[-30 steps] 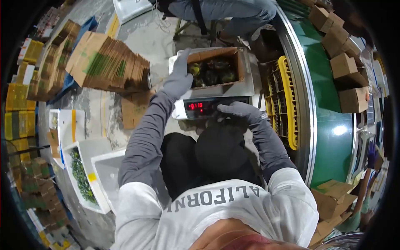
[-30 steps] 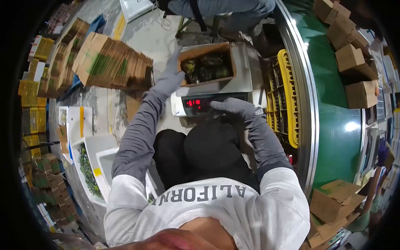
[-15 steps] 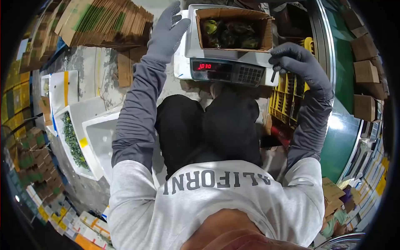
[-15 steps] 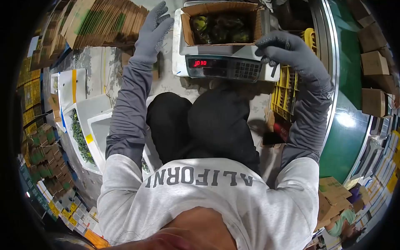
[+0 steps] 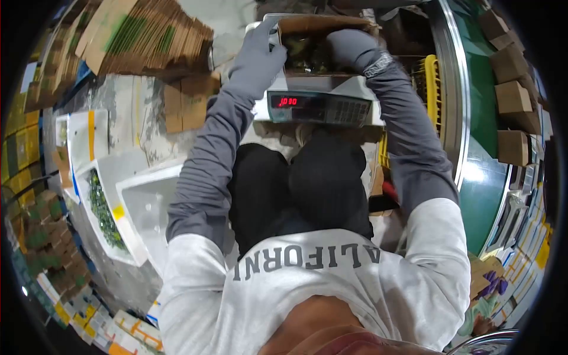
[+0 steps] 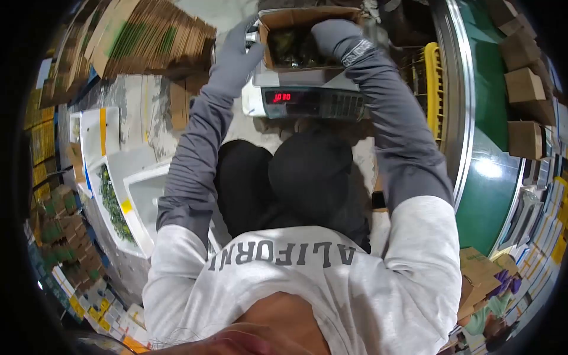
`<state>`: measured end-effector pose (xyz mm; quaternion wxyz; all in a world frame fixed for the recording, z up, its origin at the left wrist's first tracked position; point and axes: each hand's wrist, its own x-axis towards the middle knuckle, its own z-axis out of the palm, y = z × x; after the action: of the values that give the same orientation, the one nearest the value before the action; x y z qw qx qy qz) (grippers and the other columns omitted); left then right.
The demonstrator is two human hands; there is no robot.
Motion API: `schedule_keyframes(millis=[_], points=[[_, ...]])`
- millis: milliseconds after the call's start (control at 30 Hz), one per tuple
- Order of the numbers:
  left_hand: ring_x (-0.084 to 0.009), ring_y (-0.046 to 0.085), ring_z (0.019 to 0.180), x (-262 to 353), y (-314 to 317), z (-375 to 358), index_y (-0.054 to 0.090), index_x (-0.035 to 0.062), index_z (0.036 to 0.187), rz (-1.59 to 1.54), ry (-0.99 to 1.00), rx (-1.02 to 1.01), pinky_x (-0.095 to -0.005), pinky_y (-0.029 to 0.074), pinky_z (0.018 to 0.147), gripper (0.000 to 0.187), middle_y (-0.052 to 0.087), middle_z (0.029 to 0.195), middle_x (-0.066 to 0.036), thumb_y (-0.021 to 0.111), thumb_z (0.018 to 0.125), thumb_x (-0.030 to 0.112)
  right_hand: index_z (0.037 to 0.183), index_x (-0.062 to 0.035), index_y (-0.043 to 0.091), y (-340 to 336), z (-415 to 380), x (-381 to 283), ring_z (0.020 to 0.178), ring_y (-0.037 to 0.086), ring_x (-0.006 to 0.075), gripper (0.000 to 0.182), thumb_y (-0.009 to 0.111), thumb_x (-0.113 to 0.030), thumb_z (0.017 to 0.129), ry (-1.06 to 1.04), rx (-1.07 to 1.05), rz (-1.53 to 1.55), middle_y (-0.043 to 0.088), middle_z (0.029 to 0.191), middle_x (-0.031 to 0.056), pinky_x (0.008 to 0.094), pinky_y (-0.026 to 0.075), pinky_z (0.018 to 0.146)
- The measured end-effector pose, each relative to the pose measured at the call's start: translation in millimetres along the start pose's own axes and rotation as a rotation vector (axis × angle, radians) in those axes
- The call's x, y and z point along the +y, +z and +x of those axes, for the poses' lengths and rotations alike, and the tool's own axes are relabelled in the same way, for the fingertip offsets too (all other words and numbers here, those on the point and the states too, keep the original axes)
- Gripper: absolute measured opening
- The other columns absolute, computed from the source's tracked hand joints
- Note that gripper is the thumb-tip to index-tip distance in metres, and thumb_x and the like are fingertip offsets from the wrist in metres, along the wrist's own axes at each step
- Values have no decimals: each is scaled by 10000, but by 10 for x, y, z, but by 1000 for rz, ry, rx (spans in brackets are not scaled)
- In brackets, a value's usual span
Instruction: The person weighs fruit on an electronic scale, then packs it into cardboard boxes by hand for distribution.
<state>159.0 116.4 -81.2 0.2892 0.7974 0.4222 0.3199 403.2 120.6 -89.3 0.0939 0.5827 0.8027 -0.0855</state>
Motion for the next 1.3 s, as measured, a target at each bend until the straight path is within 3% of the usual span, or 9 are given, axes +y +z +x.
schedule_keyframes(millis=[600, 767, 833, 867, 933, 1000, 1067, 1133, 1300], points=[[-153, 511, 1081, -288, 483, 231, 245, 107, 1452, -617, -367, -139, -297, 437, 904, 820, 504, 1220, -48, 740, 800, 161, 1019, 14, 661, 157, -273, 385, 834, 643, 247, 669, 715, -557, 675, 468, -7, 729, 670, 951, 154, 334, 494, 793], [-214, 470, 1203, -400, 410, 220, 251, 107, 1460, -1145, -814, -280, -343, 380, 1013, 870, 463, 1328, -87, 755, 751, 119, 1055, 0, 639, 282, -445, 355, 910, 643, 193, 538, 822, -321, 664, 382, 175, 1464, 682, 990, 95, 300, 491, 815], [-263, 377, 1331, -1694, 671, -17, 361, 65, 1398, -320, 431, -356, -347, 347, 1084, 900, 392, 1428, -130, 751, 601, -86, 1077, 22, 635, 309, -543, 416, 929, 627, 183, 585, 840, -339, 665, 502, 97, 1488, 676, 999, 112, 299, 470, 841], [-264, 418, 1297, -1445, 600, 41, 379, 80, 1392, -3, 498, -304, -347, 388, 1053, 800, 383, 1436, -94, 750, 686, 25, 1094, 39, 631, 391, -559, 449, 937, 622, 180, 621, 825, -386, 684, 440, 219, 1534, 671, 1029, 115, 302, 468, 838], [-238, 556, 1101, -1269, 894, 128, 506, 143, 1266, -1109, -663, -150, -426, 479, 922, 523, 562, 1207, -36, 669, 815, 352, 1225, 70, 526, 523, -688, 457, 979, 603, 197, 707, 790, -366, 734, 391, 253, 1877, 637, 1094, 127, 288, 458, 836], [-261, 593, 1021, -922, 884, 224, 529, 153, 1215, -1155, -696, -101, -467, 496, 876, 458, 599, 1123, -50, 659, 823, 352, 1250, 35, 523, 748, -730, 440, 973, 592, 215, 633, 712, -380, 811, 798, 459, 1966, 613, 1137, 111, 328, 454, 860], [-276, 607, 993, -402, 759, 308, 540, 159, 1184, -1244, -798, -92, -486, 500, 863, 408, 614, 1091, -60, 640, 838, 349, 1231, -40, 529, 902, -1021, 398, 959, 576, 222, 465, 493, -405, 945, 325, 618, 2691, 603, 1037, 79, 354, 471, 811], [-277, 603, 1000, 327, 663, 465, 538, 156, 1183, -1394, -790, -166, -487, 491, 883, 386, 610, 1089, -61, 616, 855, 344, 1090, -68, 573, 1393, -1143, 512, 809, 566, 170, 395, 468, -421, 949, -69, 676, 2722, 599, 917, 62, 285, 457, 728], [-226, 602, 965, 2099, 1040, 870, 583, 169, 1121, -1312, -527, -294, -410, 499, 868, 335, 616, 1052, -54, 641, 856, 365, 1132, -19, 565, 805, -1805, 509, 874, 603, 173, 329, 534, -284, 941, 306, 499, 2392, 622, 981, 63, 299, 489, 778]])
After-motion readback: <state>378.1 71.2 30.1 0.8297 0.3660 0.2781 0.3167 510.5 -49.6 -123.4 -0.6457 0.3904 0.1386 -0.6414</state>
